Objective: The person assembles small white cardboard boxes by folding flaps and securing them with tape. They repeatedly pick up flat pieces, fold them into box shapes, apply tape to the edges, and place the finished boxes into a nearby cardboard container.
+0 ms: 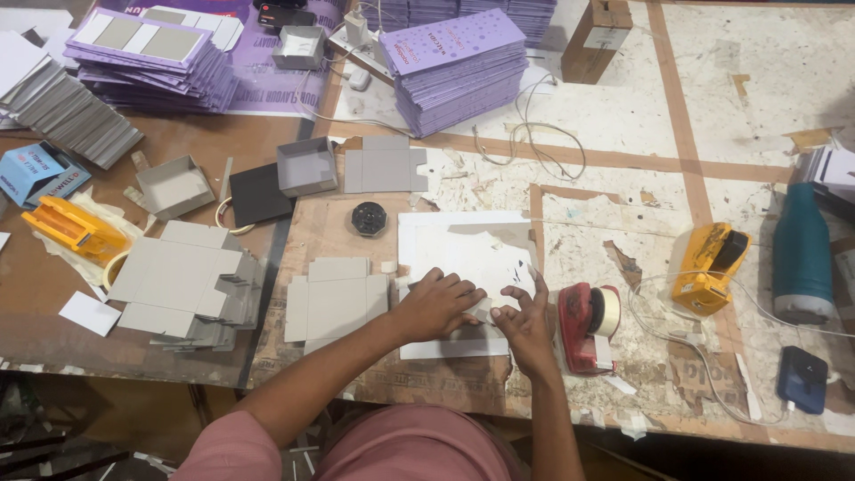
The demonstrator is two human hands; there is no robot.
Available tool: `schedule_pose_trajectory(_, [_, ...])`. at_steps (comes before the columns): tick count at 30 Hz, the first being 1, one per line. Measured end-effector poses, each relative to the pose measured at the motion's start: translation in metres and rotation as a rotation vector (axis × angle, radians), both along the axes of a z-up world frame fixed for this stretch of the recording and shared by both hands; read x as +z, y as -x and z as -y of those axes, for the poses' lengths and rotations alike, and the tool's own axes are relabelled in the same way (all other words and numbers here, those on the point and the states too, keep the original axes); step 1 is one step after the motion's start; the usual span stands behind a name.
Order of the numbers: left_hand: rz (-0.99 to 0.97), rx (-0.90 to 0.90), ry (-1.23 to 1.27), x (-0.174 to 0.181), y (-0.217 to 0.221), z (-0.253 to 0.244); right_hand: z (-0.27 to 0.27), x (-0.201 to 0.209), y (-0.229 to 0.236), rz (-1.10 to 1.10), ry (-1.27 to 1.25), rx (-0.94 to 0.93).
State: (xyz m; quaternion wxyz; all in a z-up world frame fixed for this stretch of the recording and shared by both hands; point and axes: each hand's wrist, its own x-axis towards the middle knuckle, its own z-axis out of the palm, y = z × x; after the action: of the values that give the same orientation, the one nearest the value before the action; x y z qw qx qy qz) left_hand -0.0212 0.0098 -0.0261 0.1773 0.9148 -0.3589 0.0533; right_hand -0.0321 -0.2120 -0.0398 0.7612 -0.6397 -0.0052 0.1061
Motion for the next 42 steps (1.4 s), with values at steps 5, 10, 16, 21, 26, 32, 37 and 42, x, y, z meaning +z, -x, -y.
schedule_pose_trajectory(5, [-0.005, -0.005, -0.031, -0.002, -0.004, 0.002, 0.001, -0.005, -0.002, 0.001, 0.003, -0.006])
schedule_pose_trajectory(10, [-0.029, -0.005, -0.022, -0.013, -0.009, -0.002, 0.012, -0.02, -0.009, 0.218, 0.33, 0.083])
schedule_pose_trajectory(16, [0.021, 0.004, -0.078, -0.009, -0.005, 0.0, 0.019, -0.012, -0.008, 0.062, 0.034, 0.046])
schedule_pose_trajectory(21, [0.022, -0.004, -0.041, 0.002, -0.007, 0.0, 0.011, -0.005, -0.013, 0.045, 0.056, 0.086])
schedule_pose_trajectory(26, [0.043, -0.004, -0.032, 0.004, -0.006, 0.0, 0.005, -0.01, -0.017, 0.051, 0.057, 0.079])
schedule_pose_trajectory(32, [0.038, -0.012, -0.003, 0.004, -0.006, 0.0, 0.001, -0.001, -0.019, 0.057, 0.12, 0.09])
schedule_pose_trajectory(37, [0.003, -0.012, 0.019, -0.004, -0.008, -0.003, -0.005, -0.006, -0.026, 0.058, 0.316, 0.108])
schedule_pose_trajectory(42, [-0.001, -0.022, 0.016, -0.009, -0.011, 0.0, 0.001, -0.041, -0.032, -0.103, 0.112, 0.121])
